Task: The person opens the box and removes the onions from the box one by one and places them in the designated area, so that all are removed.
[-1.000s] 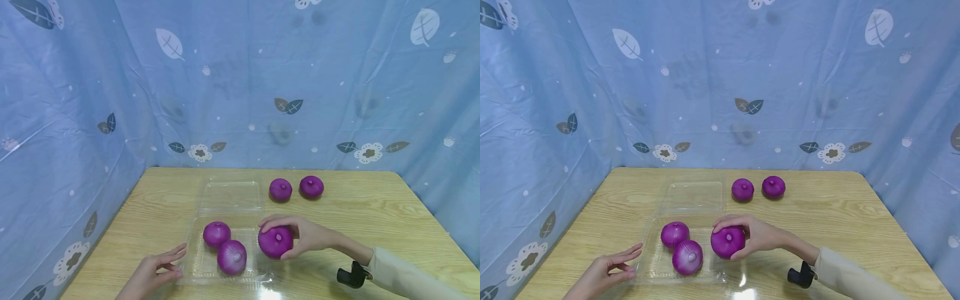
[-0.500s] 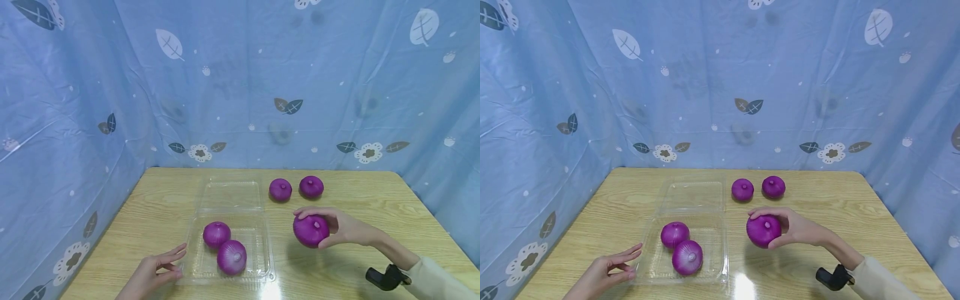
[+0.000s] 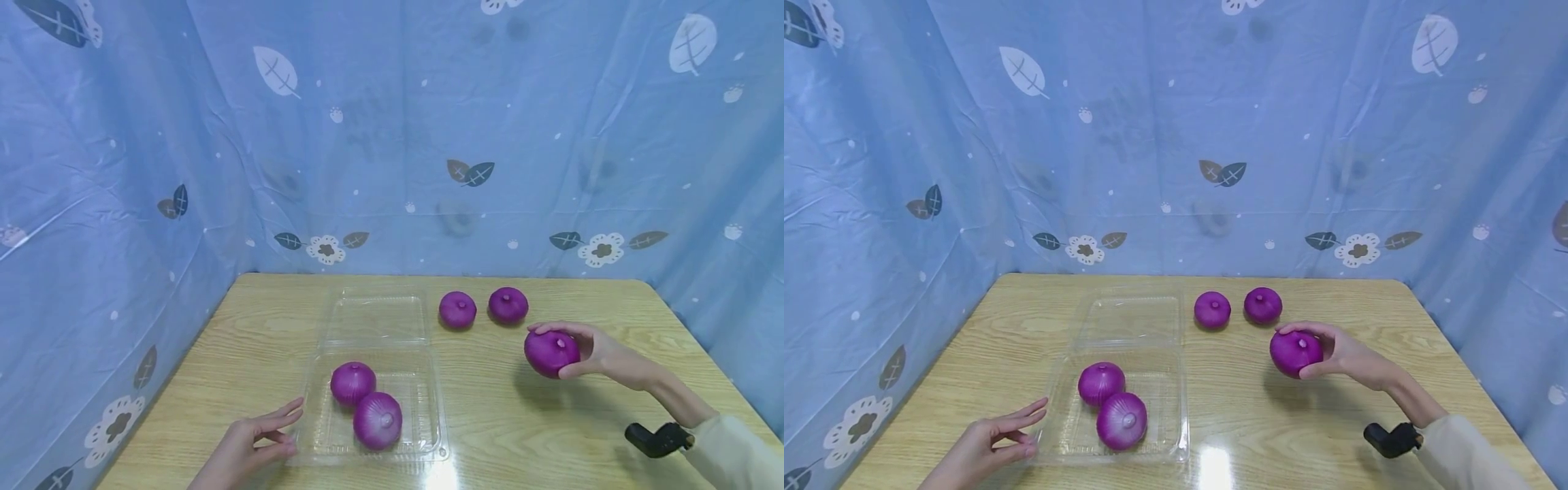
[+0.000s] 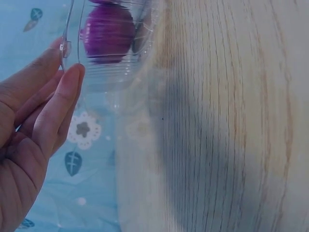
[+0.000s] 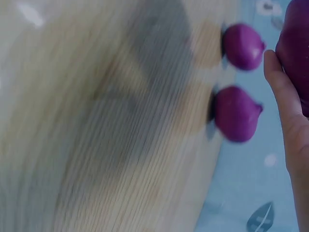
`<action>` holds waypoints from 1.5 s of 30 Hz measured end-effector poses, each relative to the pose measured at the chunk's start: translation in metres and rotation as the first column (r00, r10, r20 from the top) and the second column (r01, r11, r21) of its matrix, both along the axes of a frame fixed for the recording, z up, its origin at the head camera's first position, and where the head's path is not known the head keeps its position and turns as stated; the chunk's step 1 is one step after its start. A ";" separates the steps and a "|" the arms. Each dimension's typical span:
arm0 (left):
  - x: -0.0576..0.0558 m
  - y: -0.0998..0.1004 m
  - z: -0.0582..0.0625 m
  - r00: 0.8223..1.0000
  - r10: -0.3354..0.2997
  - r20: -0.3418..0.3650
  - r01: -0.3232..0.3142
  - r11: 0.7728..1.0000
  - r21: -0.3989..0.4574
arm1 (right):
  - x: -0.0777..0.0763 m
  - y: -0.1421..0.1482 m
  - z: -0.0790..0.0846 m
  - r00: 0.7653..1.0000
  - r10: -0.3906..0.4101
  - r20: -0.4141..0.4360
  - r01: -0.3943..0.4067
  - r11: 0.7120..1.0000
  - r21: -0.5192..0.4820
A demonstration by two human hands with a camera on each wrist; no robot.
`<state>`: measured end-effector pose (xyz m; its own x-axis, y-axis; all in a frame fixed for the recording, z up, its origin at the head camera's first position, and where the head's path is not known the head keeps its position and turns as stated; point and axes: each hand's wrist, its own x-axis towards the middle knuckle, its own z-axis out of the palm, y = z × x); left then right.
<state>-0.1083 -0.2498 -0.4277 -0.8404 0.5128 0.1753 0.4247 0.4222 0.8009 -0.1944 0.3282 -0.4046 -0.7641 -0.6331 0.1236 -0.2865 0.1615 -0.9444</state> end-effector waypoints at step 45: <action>0.001 0.001 -0.004 0.996 -0.001 -0.084 0.001 1.000 -0.009 | -0.101 0.059 -0.036 0.922 -0.384 -0.052 0.380 0.873 0.305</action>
